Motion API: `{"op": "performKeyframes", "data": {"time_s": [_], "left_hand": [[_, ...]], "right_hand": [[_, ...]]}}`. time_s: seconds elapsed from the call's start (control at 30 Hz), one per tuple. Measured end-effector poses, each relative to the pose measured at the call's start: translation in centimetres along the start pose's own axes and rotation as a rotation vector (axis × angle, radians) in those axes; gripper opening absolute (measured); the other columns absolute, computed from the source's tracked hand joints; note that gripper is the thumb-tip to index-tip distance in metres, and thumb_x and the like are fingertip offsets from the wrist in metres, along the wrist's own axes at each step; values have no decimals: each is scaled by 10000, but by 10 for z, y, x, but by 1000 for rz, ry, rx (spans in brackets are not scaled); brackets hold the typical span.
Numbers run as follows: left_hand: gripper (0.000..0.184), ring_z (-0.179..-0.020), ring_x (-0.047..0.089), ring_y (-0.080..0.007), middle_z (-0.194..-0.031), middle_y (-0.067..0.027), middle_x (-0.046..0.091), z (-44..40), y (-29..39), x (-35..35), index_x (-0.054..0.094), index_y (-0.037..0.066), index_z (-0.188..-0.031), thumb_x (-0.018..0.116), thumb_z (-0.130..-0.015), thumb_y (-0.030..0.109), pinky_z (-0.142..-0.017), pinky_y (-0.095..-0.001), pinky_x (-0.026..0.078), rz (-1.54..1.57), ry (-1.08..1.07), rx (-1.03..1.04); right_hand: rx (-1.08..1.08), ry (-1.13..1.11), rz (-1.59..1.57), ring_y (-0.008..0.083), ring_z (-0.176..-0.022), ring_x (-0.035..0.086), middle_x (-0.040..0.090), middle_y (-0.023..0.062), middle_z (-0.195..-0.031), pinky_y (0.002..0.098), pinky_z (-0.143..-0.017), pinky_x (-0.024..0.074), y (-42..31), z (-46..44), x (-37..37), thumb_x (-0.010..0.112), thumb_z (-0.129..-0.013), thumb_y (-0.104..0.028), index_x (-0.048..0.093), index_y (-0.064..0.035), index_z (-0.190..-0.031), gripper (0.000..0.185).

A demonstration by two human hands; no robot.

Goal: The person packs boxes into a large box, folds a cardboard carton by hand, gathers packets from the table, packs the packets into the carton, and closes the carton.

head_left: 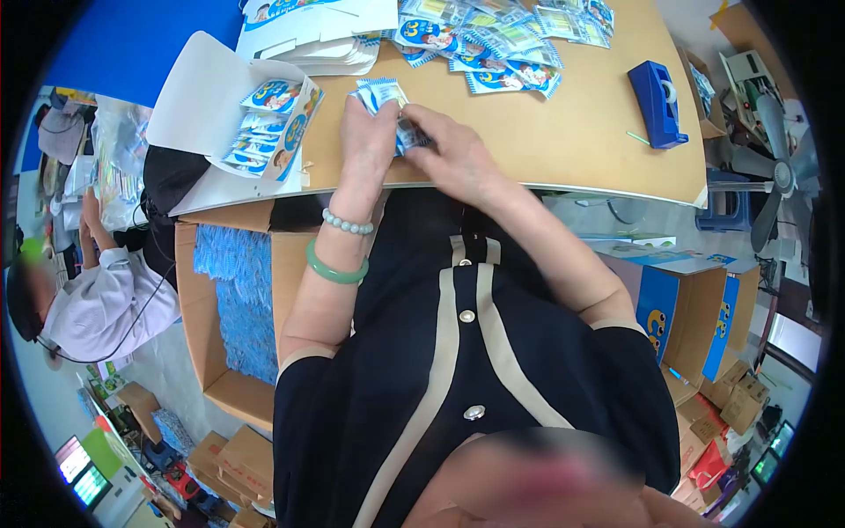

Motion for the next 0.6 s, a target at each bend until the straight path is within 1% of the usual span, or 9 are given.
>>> {"op": "performKeyframes", "data": {"time_s": [0.07,0.13,0.2,0.23,0.33,0.37,0.47,0.5,0.6], "left_hand": [[277,-849,699,-279,-902,-165,714,-2,0,-13,631,-13,-969,678,-868,240,-767,-397,524,-246,151,67],[293,-872,700,-301,-919,-180,714,-1,7,-14,633,-21,-982,682,-857,239,-784,-404,525,-239,140,56],[328,-917,702,-343,-953,-209,715,5,11,-13,635,-36,-1010,690,-836,238,-818,-418,525,-223,112,29],[328,-917,702,-343,-953,-209,715,6,11,-13,635,-36,-1010,690,-836,238,-818,-418,525,-222,111,31],[325,-884,714,-272,-973,-180,724,1,7,-14,627,-53,-1069,689,-851,179,-790,-380,542,-97,72,25],[325,-884,714,-272,-973,-180,724,-1,5,-15,627,-53,-1069,689,-851,179,-790,-380,542,-91,72,24],[275,-861,709,-186,-975,-135,728,-5,1,-11,630,-48,-1088,684,-864,102,-752,-331,555,302,4,15],[275,-861,709,-186,-975,-135,728,-7,1,-10,630,-48,-1088,684,-864,102,-752,-331,555,305,5,15],[229,-856,691,-130,-976,-102,725,-5,-3,-9,628,-42,-1076,677,-871,47,-720,-291,555,377,15,-96]], "right_hand": [[432,-247,-302,341,-1250,542,561,181,-1358,408,-1015,463,49,-8,-7,614,-789,-24,535,-67,-1338,557],[-93,134,367,326,-1241,557,593,144,-1334,402,-999,473,61,-45,-68,641,-776,-41,592,-67,-1288,515],[-201,227,956,316,-1195,586,632,121,-1261,381,-978,482,70,-61,-102,646,-763,-17,650,-97,-1227,470],[-201,229,959,316,-1195,586,632,121,-1261,381,-978,482,71,-62,-109,646,-763,-17,650,-97,-1227,470],[-73,-104,962,307,-1138,612,661,106,-1170,380,-936,501,95,-73,-109,646,-802,-52,677,-131,-1177,385],[-74,-107,968,307,-1138,612,661,106,-1170,380,-936,501,96,-74,-116,646,-802,-52,677,-131,-1177,385],[-59,-232,524,319,-1053,640,677,108,-1059,405,-902,516,100,-76,-121,595,-873,-114,699,-140,-1127,276],[-59,-234,527,319,-1053,640,677,108,-1059,405,-902,516,100,-82,-121,595,-873,-114,699,-140,-1127,276],[202,-221,749,334,-1018,654,691,123,-1032,432,-884,518,132,-118,-117,550,-918,-222,697,-130,-1124,269]]}}
Point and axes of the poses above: each hand's wrist, its own z-axis away from the middle knuckle, its own x-axis out of the palm, y = z × x, the point moved 9 cm from there along -z, towards the middle knuckle
